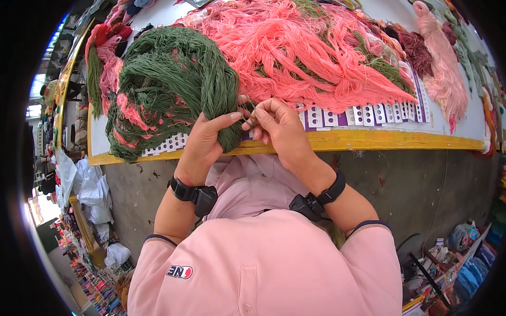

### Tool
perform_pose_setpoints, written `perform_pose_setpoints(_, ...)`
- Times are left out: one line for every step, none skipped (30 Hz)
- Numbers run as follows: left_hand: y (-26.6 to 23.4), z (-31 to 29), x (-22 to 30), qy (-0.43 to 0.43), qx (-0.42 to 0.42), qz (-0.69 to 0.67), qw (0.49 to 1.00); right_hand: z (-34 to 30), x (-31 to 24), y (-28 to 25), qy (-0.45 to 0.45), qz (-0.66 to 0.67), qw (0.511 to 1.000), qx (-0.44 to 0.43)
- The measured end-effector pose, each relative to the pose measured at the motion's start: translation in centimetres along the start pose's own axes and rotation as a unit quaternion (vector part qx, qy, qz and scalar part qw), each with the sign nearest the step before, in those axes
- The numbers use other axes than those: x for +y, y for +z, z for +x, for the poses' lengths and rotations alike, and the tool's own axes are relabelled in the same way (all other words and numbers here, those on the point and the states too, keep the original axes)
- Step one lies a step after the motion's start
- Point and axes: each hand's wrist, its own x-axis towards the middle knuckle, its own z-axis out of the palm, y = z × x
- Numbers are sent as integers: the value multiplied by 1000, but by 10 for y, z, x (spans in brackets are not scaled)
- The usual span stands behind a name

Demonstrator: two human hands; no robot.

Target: The person picks up a bundle of green yarn, pulls out a single strand, and cuts it using shears. They then thread the strand through a hole in a paper card and tie it into a knot by hand, repeating the process several times.

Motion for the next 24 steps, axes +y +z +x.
perform_pose_setpoints(-1, 1, 0, 1, 0, 4, 1000, 0, 1, 0, -3, -7, 1000, 2)
perform_pose_setpoints(-1, 1, 0, 3, 1, 7, 1000, 0, 1, -1, -3, -8, 1000, 2)
perform_pose_setpoints(1, 1, 0, 3, 0, 7, 1000, 0, 1, -2, -9, -12, 1000, 5)
perform_pose_setpoints(3, 0, 1, 3, -3, 13, 1000, 0, 2, -2, -14, -15, 1000, 9)
perform_pose_setpoints(4, 0, 2, 3, -6, 19, 1000, 0, 2, -2, -14, -16, 1000, 8)
perform_pose_setpoints(3, 0, 2, 4, -5, 19, 1000, -1, 2, -2, -21, -12, 1000, 16)
perform_pose_setpoints(1, 1, 1, 4, -20, 24, 1000, -1, 2, -2, -27, -9, 999, 24)
perform_pose_setpoints(1, 2, 1, 3, -35, 28, 999, 0, 2, -1, -27, -9, 999, 24)
perform_pose_setpoints(1, 1, 0, 3, -35, 28, 999, 0, 2, -1, -20, 16, 999, 38)
perform_pose_setpoints(3, 0, 1, 11, -24, 26, 999, 1, 1, -1, -14, 41, 998, 52)
perform_pose_setpoints(5, -1, 0, 18, -14, 23, 999, 1, 0, 0, -13, 41, 998, 52)
perform_pose_setpoints(4, -1, 0, 18, -13, 23, 999, 0, -2, 2, 9, 37, 998, 43)
perform_pose_setpoints(4, -1, 0, 21, -10, 41, 999, 0, -4, 3, 31, 32, 998, 34)
perform_pose_setpoints(4, -1, 0, 24, -5, 59, 998, -1, -6, 4, 32, 33, 998, 34)
perform_pose_setpoints(5, -2, 0, 25, -4, 59, 998, -1, -9, 4, 28, -34, 999, 21)
perform_pose_setpoints(6, -3, 1, 26, -2, 61, 998, -1, -10, 5, 24, -101, 995, 8)
perform_pose_setpoints(7, -3, 1, 27, -2, 62, 998, -1, -9, 4, 24, -101, 995, 8)
perform_pose_setpoints(5, -2, 0, 28, -2, 63, 998, 0, -7, 5, 5, -125, 992, 4)
perform_pose_setpoints(3, 0, 0, 12, -2, 67, 998, 1, -6, 5, -15, -148, 989, 0)
perform_pose_setpoints(1, -1, -1, -4, 0, 71, 997, 0, -5, 5, -14, -148, 989, -1)
perform_pose_setpoints(1, -1, -1, -4, 1, 70, 998, 0, -6, 5, -16, -145, 989, -5)
perform_pose_setpoints(1, -2, -1, 8, -1, 63, 998, -1, -7, 5, -19, -143, 990, -9)
perform_pose_setpoints(2, -2, -1, 20, -2, 55, 998, -2, -9, 5, -18, -143, 989, -11)
perform_pose_setpoints(3, -2, -1, 21, -1, 54, 998, -3, -11, 5, -3, -115, 993, -11)
